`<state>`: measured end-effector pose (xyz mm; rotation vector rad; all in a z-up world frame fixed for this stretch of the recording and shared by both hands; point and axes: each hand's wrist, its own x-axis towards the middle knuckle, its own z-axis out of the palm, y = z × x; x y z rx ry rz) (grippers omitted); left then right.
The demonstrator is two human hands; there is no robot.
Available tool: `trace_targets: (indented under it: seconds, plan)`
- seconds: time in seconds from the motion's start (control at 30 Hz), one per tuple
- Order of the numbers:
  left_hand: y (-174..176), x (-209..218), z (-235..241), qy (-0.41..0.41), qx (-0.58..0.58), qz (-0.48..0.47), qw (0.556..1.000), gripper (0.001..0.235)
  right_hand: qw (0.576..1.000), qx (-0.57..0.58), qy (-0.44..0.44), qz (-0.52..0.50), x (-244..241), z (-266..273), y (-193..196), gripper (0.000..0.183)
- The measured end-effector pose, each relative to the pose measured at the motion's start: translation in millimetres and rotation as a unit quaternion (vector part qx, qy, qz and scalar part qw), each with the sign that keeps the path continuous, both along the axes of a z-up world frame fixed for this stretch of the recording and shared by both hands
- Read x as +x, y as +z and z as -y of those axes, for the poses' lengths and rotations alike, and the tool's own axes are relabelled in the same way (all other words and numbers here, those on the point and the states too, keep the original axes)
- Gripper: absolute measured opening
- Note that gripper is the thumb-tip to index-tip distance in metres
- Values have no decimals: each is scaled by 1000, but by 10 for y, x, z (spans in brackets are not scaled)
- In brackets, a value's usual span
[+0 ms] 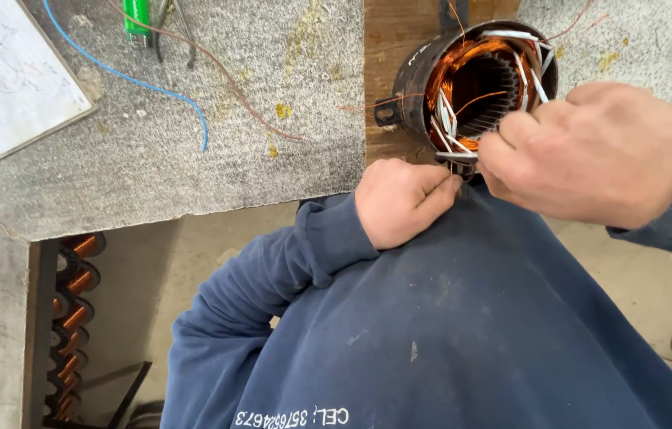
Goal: Manually tying and insulating wires on an electric motor stator using string and small hand tools.
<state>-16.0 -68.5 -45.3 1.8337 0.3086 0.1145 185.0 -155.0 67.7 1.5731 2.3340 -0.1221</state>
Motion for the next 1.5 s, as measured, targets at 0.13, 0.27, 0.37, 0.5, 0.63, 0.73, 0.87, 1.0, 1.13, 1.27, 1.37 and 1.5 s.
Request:
trace_targets:
  seconds: [0.13,0.27,0.37,0.5,0.63,0.73,0.87,1.0,1.13,1.27,1.37,1.5]
  plan:
    - [-6,3,26,3,0,20,1000,28,1000,-26,2,-14,-13,-73,117,28]
    - [39,7,21,6,58,26,998,30,999,-39,-14,-5,45,-103,45,28]
    - [30,1,24,5,81,27,996,32,999,-31,-3,-10,31,-125,81,26]
    - [22,-5,28,13,96,42,994,32,999,-25,14,-35,4,-59,90,29]
    - [78,1,3,16,90,40,995,30,999,-8,37,-20,65,-113,86,26]
    - [60,-28,36,32,95,40,994,30,998,-43,48,-14,19,-95,125,22]
    - [72,-18,44,18,101,53,993,30,1000,-1,19,-12,66,-45,48,25]
    - [84,-45,45,30,117,46,992,31,999,-33,8,-6,-12,17,72,25]
    - [108,-23,25,6,125,60,990,31,999,-7,36,16,74,101,-26,21]
    - [92,-45,49,29,120,57,991,29,999,2,42,-9,29,54,35,23]
    - [93,-47,53,34,121,71,990,29,1000,15,22,-13,-17,78,55,21]
    - [109,-61,42,26,126,59,990,27,999,37,16,-28,-16,8,98,17]
